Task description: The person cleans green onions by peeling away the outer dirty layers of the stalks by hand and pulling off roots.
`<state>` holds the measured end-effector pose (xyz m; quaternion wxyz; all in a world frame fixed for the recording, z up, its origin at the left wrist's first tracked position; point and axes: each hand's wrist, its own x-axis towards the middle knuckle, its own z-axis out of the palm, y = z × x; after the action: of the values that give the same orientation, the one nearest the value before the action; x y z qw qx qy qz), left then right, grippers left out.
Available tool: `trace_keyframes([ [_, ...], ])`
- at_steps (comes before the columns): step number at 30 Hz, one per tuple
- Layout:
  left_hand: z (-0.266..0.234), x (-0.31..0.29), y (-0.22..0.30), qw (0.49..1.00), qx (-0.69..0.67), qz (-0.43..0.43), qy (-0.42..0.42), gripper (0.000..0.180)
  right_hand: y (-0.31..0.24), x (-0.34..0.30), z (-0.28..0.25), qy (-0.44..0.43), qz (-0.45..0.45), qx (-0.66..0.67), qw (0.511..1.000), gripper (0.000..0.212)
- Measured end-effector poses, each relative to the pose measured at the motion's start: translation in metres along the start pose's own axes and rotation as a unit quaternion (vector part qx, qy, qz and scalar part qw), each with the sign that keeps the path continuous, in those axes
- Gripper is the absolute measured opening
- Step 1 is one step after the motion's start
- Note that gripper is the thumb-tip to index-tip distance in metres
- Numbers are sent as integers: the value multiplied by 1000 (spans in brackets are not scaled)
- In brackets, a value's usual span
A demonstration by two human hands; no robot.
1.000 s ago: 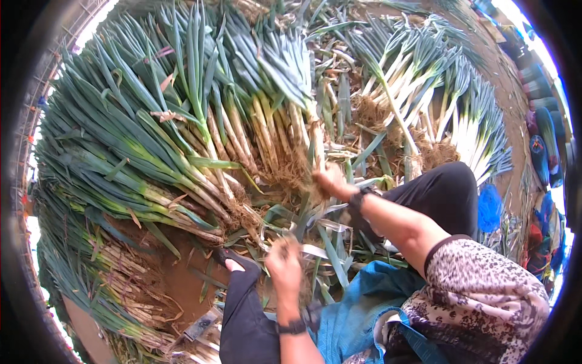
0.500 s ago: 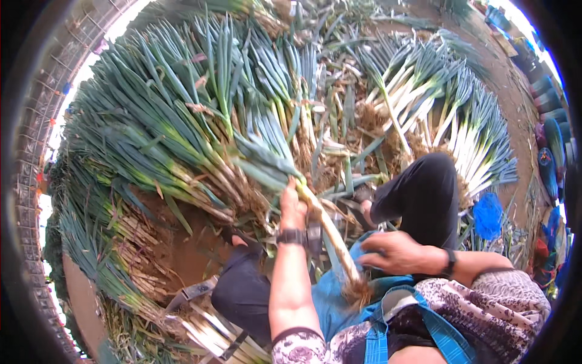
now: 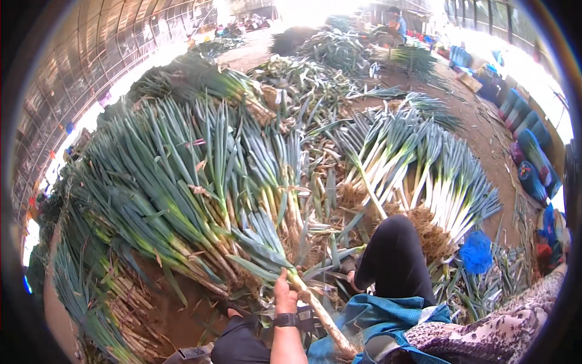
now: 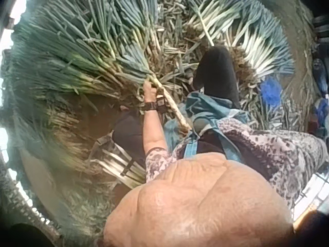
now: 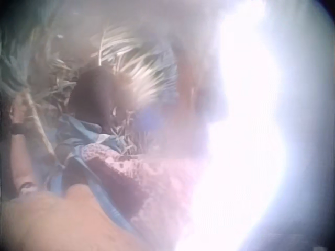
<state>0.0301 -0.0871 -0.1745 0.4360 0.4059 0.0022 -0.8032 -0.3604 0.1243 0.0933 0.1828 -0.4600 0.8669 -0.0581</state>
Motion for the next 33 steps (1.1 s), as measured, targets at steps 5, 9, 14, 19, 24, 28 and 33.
trace_keyframes([
  [5,-5,0,10,999,-32,-19,-38,28,-22,13,6,8,-53,32,998,23],
  [9,-11,-1,5,1000,4,20,-24,36,-29,15,9,6,-72,51,996,24],
  [14,-4,-13,-5,998,53,33,2,46,-25,17,10,14,-80,75,994,24],
  [19,-7,-13,-2,999,35,0,-33,30,-37,29,9,13,-121,95,988,26],
  [24,-6,-9,-3,998,35,6,-48,31,-49,35,12,9,-146,100,984,28],
  [28,-36,-11,1,996,60,71,-12,41,-63,37,17,-1,-179,108,978,29],
  [33,3,-24,-18,993,-36,108,-40,27,-56,39,21,4,-190,74,979,32],
])
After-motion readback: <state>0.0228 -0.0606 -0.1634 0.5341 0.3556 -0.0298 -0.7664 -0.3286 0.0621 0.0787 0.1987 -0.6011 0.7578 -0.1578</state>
